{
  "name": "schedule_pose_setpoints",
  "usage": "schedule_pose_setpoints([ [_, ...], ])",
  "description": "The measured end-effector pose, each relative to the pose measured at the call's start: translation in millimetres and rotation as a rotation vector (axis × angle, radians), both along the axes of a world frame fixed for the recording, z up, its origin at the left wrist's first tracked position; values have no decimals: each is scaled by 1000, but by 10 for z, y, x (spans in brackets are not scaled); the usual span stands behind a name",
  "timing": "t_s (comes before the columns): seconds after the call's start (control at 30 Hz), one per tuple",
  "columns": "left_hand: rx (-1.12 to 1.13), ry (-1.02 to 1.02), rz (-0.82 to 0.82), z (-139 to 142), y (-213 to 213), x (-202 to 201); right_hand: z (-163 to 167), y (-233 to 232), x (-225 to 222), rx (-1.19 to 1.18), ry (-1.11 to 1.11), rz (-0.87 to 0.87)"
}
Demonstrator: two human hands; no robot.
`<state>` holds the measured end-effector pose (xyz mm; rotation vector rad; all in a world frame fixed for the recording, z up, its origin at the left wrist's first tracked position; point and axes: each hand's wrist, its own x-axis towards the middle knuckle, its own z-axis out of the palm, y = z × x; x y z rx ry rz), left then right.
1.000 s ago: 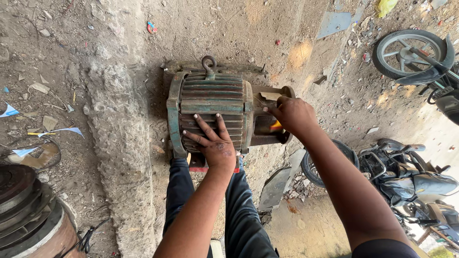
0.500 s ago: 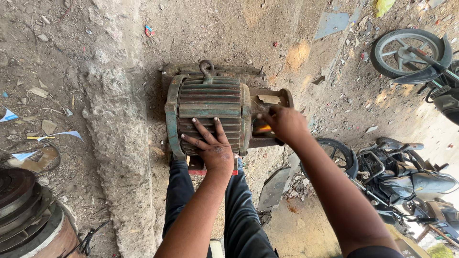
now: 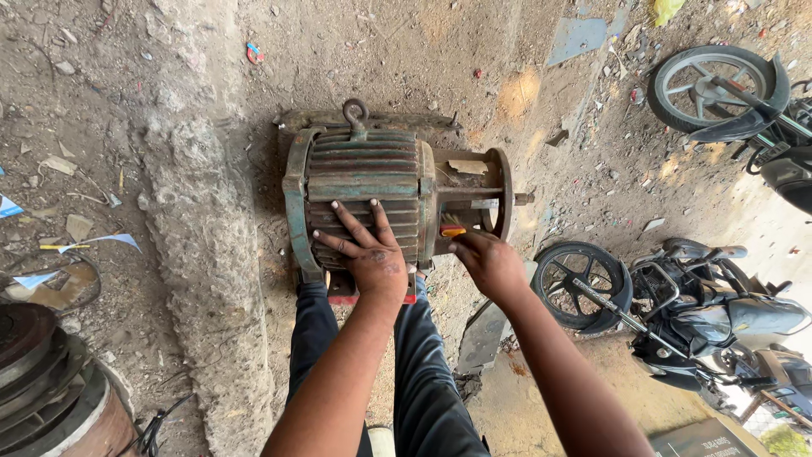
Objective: The person uses a brush to clean dust and debris from the exterior and interior surfaces of a large electric motor. They rotate the motor to access different sides and continue brushing until the motor is repositioned.
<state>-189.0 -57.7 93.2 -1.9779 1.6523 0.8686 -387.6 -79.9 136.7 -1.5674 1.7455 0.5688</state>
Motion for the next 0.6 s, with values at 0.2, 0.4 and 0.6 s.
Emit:
schedule_pose_setpoints([
  [0.2,20,23,23,23,-13,-1,-163,17,-114,67,42,7],
  [0.4,78,52,18,77,-75,9,-177,-132,-93,99,-40,34],
  [0.6,93,35,-5,118,-123,21,-142,-2,42,19,1,198],
])
